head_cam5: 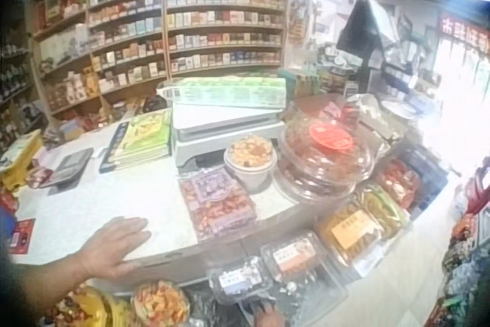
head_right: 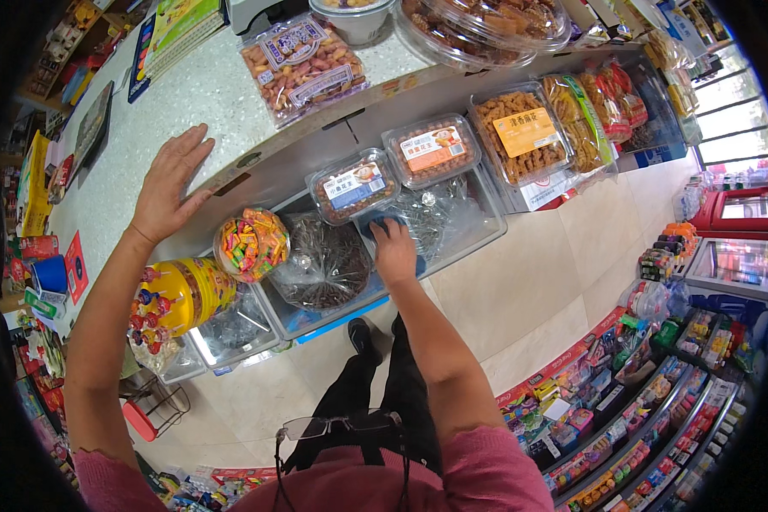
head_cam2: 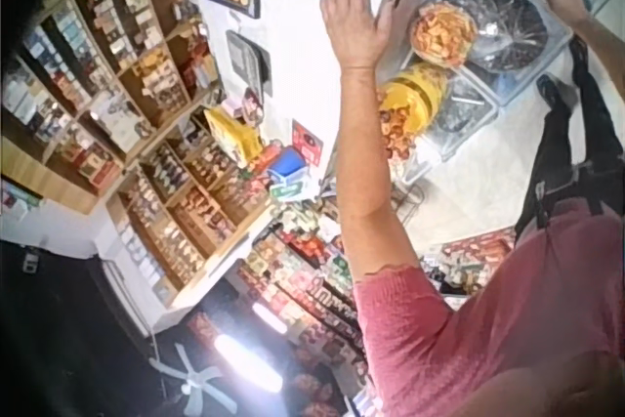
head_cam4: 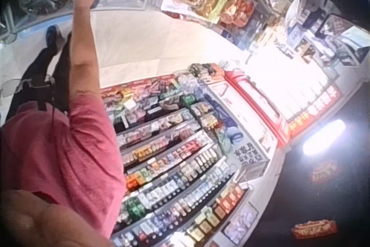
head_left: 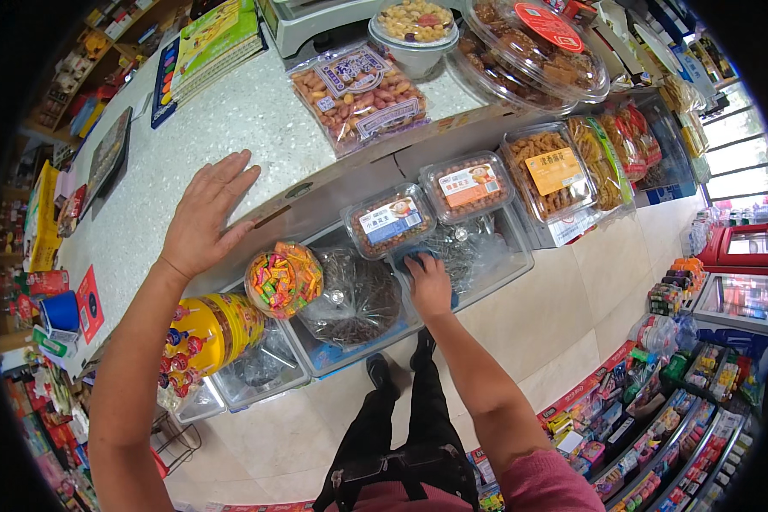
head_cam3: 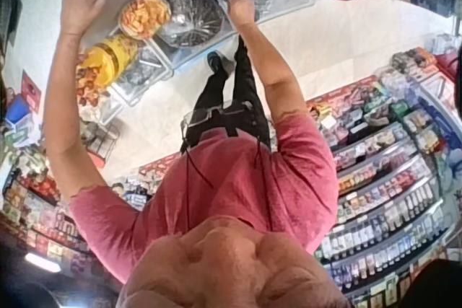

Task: The person wipes the front edge and top surface of a retail counter with a blue cloth, moving items such as a candy display and packaged snacks aside to reach the surface. The person then wipes the counter around a calculator and other items.

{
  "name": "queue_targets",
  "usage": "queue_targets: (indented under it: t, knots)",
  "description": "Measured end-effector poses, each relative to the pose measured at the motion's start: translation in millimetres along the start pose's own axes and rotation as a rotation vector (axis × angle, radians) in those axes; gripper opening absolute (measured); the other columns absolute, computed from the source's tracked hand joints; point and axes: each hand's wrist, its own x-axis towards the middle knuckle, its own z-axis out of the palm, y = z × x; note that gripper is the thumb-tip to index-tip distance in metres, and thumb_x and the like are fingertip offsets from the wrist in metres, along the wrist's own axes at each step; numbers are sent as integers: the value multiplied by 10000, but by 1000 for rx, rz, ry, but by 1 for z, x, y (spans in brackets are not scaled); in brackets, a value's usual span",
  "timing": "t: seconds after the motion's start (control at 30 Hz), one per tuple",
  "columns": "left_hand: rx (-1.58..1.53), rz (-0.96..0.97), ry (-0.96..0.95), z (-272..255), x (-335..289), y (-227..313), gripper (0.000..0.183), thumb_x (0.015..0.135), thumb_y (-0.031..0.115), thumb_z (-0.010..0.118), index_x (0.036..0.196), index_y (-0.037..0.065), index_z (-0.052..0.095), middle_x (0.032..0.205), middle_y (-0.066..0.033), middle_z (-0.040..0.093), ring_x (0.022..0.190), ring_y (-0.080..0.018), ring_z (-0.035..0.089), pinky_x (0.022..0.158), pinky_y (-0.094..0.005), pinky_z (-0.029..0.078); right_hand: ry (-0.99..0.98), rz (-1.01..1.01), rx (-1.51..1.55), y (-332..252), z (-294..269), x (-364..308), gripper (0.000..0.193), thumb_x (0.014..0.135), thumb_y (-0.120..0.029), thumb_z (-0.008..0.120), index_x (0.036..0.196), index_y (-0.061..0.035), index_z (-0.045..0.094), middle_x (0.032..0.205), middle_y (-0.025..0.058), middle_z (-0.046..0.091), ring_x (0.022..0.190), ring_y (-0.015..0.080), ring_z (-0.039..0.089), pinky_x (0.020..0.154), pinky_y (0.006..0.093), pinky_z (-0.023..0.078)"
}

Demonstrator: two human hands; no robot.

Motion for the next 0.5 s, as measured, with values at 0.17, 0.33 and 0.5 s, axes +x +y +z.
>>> queue_targets:
  t: [0.17, 0.33, 0.5]
  knots:
    - [-2, -23, -10, 0, -6, -4, 656, 818, 244, 655, 1428, 116, 452, 1515, -139, 385, 1391, -331, 358, 1161, -482, 255, -262, -168, -109, 25, -56, -62, 344, 731, -24, 629, 1051, -125, 705, 1081, 99, 614, 953, 333, 597, 779, 414, 538]
    - [-12, -17, -4, -2, -7, -2, 669, 794, 230, 671, 1413, 86, 463, 1504, -157, 399, 1385, -348, 369, 1157, -483, 257, -548, 104, -252, 26, -108, -32, 354, 724, -28, 624, 1052, -129, 712, 1001, 126, 657, 956, 351, 626, 802, 418, 541]
    - [-12, -15, -9, -1, 1, 0, 654, 803, 232, 666, 1413, 104, 469, 1508, -140, 396, 1390, -329, 363, 1162, -486, 250, -154, 154, 84, 2, -46, 12, 436, 723, -27, 618, 1143, -129, 670, 1143, 158, 614, 1013, 371, 594, 842, 447, 528]
